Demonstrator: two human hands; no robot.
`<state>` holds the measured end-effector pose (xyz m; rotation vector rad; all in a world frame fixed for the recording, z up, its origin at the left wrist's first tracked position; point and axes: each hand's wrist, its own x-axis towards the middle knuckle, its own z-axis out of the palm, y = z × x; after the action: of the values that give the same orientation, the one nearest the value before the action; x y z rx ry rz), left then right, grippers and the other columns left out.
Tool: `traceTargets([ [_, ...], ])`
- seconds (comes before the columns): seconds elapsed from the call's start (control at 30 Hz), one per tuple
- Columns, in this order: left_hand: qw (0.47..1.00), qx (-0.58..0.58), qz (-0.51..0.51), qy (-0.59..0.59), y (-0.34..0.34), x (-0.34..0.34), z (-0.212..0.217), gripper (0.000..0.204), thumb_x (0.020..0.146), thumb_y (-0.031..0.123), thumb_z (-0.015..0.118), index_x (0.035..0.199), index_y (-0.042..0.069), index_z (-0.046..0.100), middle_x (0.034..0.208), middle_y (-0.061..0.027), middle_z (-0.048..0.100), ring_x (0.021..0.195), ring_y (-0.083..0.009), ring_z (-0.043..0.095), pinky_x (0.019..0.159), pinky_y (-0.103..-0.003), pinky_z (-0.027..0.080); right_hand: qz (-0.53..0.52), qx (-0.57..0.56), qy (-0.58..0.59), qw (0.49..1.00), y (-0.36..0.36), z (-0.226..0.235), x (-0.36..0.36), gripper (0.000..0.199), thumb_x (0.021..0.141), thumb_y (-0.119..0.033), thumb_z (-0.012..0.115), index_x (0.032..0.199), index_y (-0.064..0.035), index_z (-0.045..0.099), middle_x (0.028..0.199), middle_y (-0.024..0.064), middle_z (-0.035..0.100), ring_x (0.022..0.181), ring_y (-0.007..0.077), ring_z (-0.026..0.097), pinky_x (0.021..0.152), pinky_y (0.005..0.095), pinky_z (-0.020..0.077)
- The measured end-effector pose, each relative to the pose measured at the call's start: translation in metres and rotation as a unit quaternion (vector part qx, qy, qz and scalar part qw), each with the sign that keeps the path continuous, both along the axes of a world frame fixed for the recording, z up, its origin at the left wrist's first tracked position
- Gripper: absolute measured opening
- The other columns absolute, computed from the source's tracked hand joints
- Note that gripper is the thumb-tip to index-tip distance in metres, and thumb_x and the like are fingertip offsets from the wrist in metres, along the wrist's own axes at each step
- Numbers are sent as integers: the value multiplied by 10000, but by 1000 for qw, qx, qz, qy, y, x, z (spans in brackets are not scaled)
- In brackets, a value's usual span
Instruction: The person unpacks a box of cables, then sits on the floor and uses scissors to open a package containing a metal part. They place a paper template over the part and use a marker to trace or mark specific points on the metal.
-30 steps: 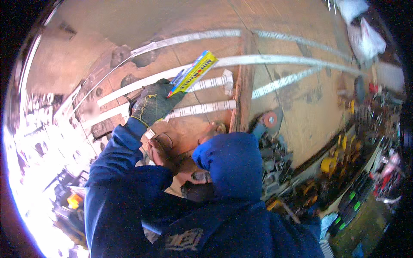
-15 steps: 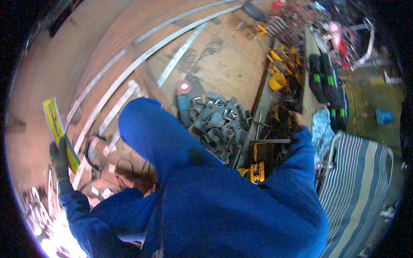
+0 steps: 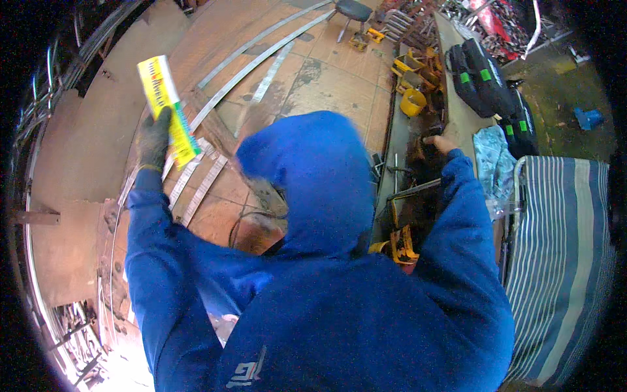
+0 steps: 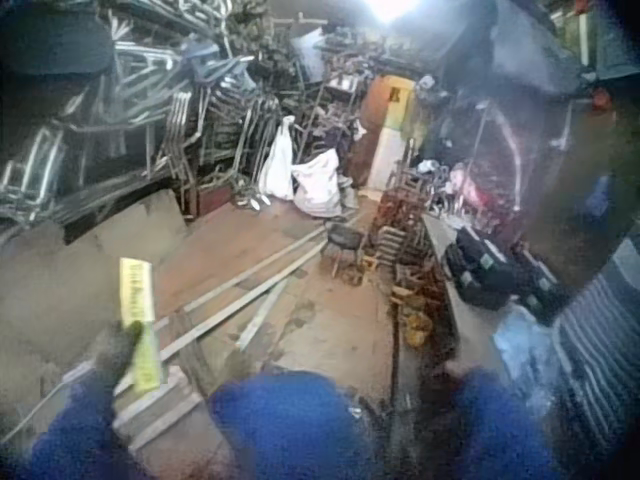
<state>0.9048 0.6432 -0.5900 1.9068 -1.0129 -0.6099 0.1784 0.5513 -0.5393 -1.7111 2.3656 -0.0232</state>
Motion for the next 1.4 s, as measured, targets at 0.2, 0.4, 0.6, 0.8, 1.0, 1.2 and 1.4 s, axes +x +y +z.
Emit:
traceTargets([
  [0.2,991,-17,-89,95,-36,-45,-15,465,895,414,640,1062,-18,681,932,-126,715,799,-185,664,733,-349,496,-32,-135,157,978,5,-35,-2,1176,661,-342,825,1550,-113,90,1569,232,204,1432,424,232,1145,504,288],
  [0.4,992,-21,-115,52,-149,24,-70,371,899,363,654,1019,13,680,884,-47,659,758,-128,574,717,-292,476,65,-141,78,985,23,-12,20,1076,645,-191,803,1530,-106,198,1509,287,274,1358,440,347,1113,451,348],
  [0.6,993,38,-64,90,-289,121,-131,390,937,360,612,1133,24,639,965,-31,642,870,-122,580,815,-291,470,55,-50,186,980,28,8,46,995,657,-170,792,1514,-128,288,1518,293,253,1385,455,292,1136,487,278],
  [0.8,979,129,-93,128,-291,60,-139,311,994,243,557,1197,15,614,1099,-31,617,1004,-112,551,882,-272,440,209,-132,172,953,-88,-69,102,532,744,-176,748,1247,-108,592,1340,162,528,1250,365,469,1035,549,319],
  [1.0,932,336,-120,71,-216,-16,-129,255,987,214,569,1116,-5,559,994,-83,611,894,-174,540,766,-329,461,-33,-177,-248,952,-481,-246,38,598,868,-129,688,1392,-15,423,964,88,658,705,206,627,647,338,520],
  [1.2,797,264,262,476,-169,-109,-145,412,978,347,550,1247,35,548,1147,-81,609,1037,-223,576,938,-369,458,-248,-121,-502,820,-676,-326,-54,660,915,-243,637,1461,-48,320,964,56,647,751,190,610,641,338,502],
  [1.4,833,304,263,379,-141,-173,-123,410,986,348,531,1237,26,563,1118,-83,625,1020,-198,574,920,-344,450,-170,-63,-525,831,-686,-315,-98,608,921,-232,622,1439,-49,363,948,42,632,747,166,590,644,316,490],
])
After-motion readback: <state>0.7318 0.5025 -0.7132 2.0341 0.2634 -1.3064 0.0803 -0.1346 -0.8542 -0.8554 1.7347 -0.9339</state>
